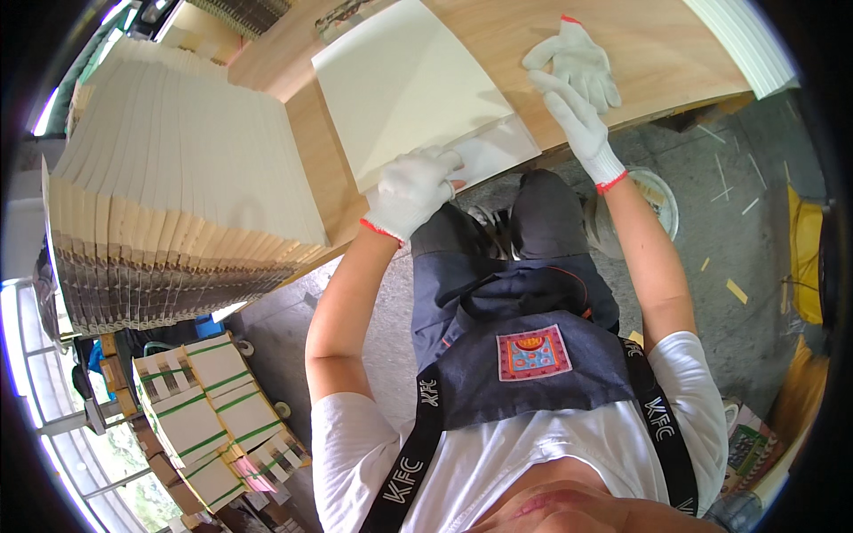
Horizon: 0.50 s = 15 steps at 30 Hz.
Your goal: The person repeatedly picks up a stack of white books from a table, aligns them, and places them onto a larger stack on the left side. They continue this process, handling the books with gloved hands and occasionally adjusting the alignment of the stacks.
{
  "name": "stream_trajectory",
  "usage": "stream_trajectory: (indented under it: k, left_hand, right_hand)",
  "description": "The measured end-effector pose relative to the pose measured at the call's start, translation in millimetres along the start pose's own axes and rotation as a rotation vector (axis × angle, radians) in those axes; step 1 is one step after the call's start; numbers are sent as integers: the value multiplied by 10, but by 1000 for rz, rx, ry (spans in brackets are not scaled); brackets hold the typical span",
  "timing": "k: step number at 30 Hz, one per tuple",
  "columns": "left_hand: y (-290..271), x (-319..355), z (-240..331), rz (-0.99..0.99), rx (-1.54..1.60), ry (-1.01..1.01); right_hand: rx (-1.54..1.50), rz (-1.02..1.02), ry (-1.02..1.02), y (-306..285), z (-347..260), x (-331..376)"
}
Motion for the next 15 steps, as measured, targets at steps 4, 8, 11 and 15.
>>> stream_trajectory:
  k: [4,8,11,15]
  left_hand:
    - [-10,55,102,120,-188,13]
    - [-51,96,35,108,-191,-77]
    - [-130,14,-12,56,-152,-173]
    - [-145,-116,-200,-50,-48,-225]
  right_hand:
    - [3,-11,-6,-6,16,-4]
    - [-15,-16,-10,-14,14,-2]
    - [-6,-13,39,-18,18,0]
    - [129,-65,202,25,-192,-51]
Point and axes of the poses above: each hand's wrist, its own x-axis away from the middle knuckle, its own y-axis out of the palm, z = x × y, the point moved 2 cm from there along -x, towards the middle knuckle, and after that the axes turned 4 degrees about -x, right-handed, at the moved point
